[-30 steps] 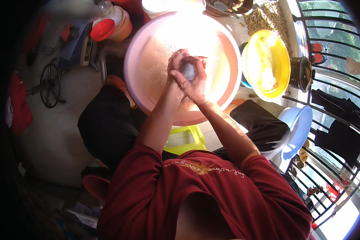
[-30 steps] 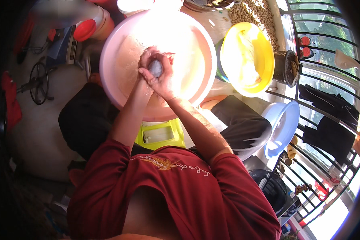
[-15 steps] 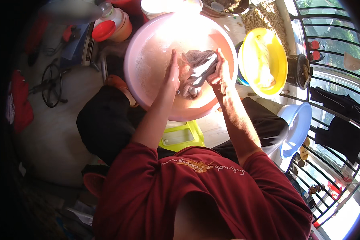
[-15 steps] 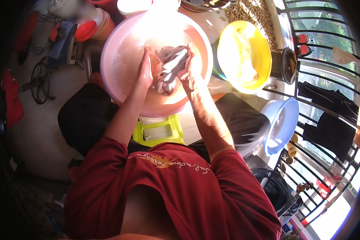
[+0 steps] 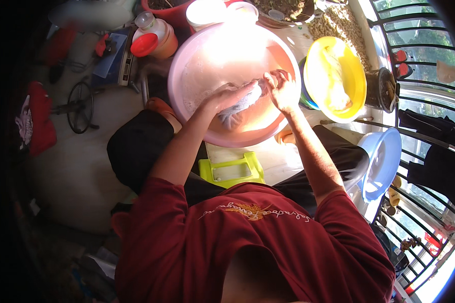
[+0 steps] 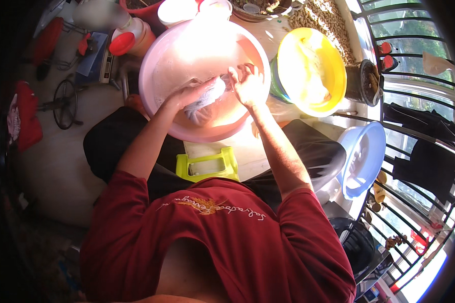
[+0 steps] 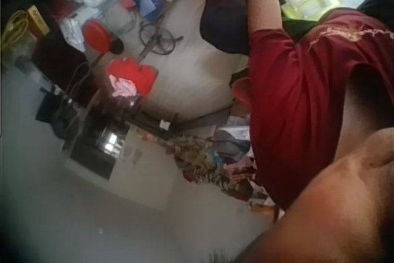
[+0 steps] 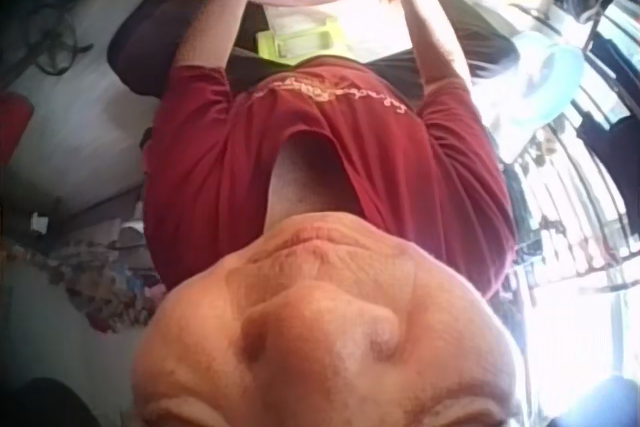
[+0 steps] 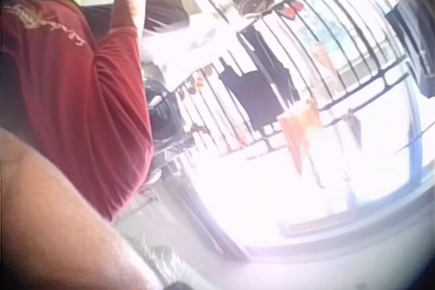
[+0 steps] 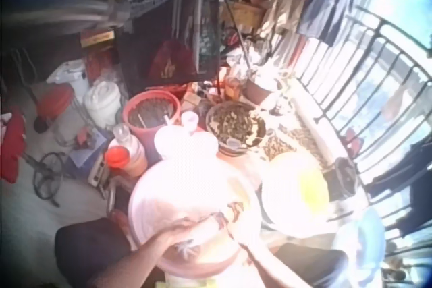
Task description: The person washes a cloth in a basin of water by hand, scrubbing it repeatedly and then twisting it to wring out the liquid.
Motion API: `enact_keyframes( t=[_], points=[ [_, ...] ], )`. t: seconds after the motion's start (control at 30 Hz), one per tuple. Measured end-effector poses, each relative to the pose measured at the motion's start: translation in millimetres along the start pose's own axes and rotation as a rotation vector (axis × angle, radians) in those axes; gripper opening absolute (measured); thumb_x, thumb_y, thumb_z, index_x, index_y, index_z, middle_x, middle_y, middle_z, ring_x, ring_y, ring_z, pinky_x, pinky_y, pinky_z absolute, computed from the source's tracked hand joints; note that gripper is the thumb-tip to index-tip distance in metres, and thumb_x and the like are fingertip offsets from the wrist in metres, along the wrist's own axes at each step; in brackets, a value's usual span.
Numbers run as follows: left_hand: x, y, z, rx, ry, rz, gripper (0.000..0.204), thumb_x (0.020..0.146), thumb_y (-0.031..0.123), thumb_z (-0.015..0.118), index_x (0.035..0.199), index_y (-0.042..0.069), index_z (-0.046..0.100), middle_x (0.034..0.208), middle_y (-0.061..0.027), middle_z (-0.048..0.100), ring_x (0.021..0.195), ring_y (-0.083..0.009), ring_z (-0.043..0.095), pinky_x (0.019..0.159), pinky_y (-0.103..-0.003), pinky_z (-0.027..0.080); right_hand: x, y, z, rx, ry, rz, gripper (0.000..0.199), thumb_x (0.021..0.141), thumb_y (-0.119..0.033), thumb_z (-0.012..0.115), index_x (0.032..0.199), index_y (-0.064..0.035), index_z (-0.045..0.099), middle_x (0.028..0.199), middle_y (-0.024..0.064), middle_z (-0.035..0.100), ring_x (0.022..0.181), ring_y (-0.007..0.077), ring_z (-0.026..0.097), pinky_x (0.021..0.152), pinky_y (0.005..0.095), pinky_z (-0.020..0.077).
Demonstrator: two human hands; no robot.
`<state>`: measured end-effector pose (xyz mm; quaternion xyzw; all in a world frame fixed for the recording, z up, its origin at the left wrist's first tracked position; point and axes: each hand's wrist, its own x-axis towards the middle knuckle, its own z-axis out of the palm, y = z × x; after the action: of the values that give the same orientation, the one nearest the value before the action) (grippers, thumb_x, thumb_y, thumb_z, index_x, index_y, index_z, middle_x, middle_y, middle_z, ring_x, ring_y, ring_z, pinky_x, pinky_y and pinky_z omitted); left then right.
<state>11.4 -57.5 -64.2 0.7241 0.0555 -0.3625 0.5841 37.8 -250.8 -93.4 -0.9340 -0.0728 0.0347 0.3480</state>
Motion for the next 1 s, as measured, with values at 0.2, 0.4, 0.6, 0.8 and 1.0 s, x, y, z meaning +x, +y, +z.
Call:
enact_keyframes(
  t=[0.2,0.4,0.6,0.8,1.0],
  points=[
    [-9,63,-31,0.468,-0.008,0.393,0.052,0.083,0.048,0.055,0.091,-0.002,0.067,0.077,-0.0130,0.064,0.075,-0.0166,0.059,0.071,-0.031,0.044,31,-37,-5,0.862,-0.642,0.379,0.063,0.089,-0.055,0.041,0.121,-0.0022,0.053,0.128,0.0171,0.047,0.120,0.0272,0.041,0.098,0.0370,0.0353],
    [43,29,-79,0.499,0.258,0.480,0.036,0.078,0.036,0.064,0.095,0.004,0.064,0.088,-0.0122,0.064,0.083,-0.0215,0.060,0.076,-0.031,0.045,17,-24,-12,0.917,-0.525,0.273,0.063,0.088,-0.048,0.048,0.129,0.0002,0.041,0.129,0.0135,0.044,0.120,0.0215,0.041,0.100,0.0328,0.0327],
    [67,-16,-63,0.662,0.598,0.577,0.028,0.078,0.021,0.061,0.102,0.005,0.062,0.107,-0.0134,0.058,0.104,-0.0284,0.054,0.089,-0.036,0.041,13,-10,9,0.923,-0.498,0.192,0.049,0.081,-0.005,0.059,0.126,-0.0035,0.040,0.118,0.0076,0.049,0.105,0.0140,0.048,0.092,0.0284,0.0379],
    [51,-46,-28,-0.083,0.404,0.138,0.030,0.085,0.023,0.055,0.099,-0.004,0.060,0.094,-0.0155,0.063,0.072,-0.0213,0.063,0.062,-0.030,0.051,8,1,53,0.057,-0.233,0.138,0.058,0.077,-0.019,0.060,0.130,-0.0115,0.035,0.116,0.0196,0.050,0.107,0.0340,0.052,0.091,0.0408,0.0415],
    [69,-69,-9,-0.958,0.373,-0.167,0.067,0.092,0.048,0.038,0.131,-0.006,0.028,0.109,-0.0245,0.056,0.082,-0.0315,0.064,0.067,-0.034,0.055,20,17,84,-0.284,-0.384,0.259,0.049,0.075,-0.018,0.052,0.123,-0.0104,0.046,0.118,0.0206,0.052,0.106,0.0334,0.053,0.088,0.0406,0.0431]
  ],
)
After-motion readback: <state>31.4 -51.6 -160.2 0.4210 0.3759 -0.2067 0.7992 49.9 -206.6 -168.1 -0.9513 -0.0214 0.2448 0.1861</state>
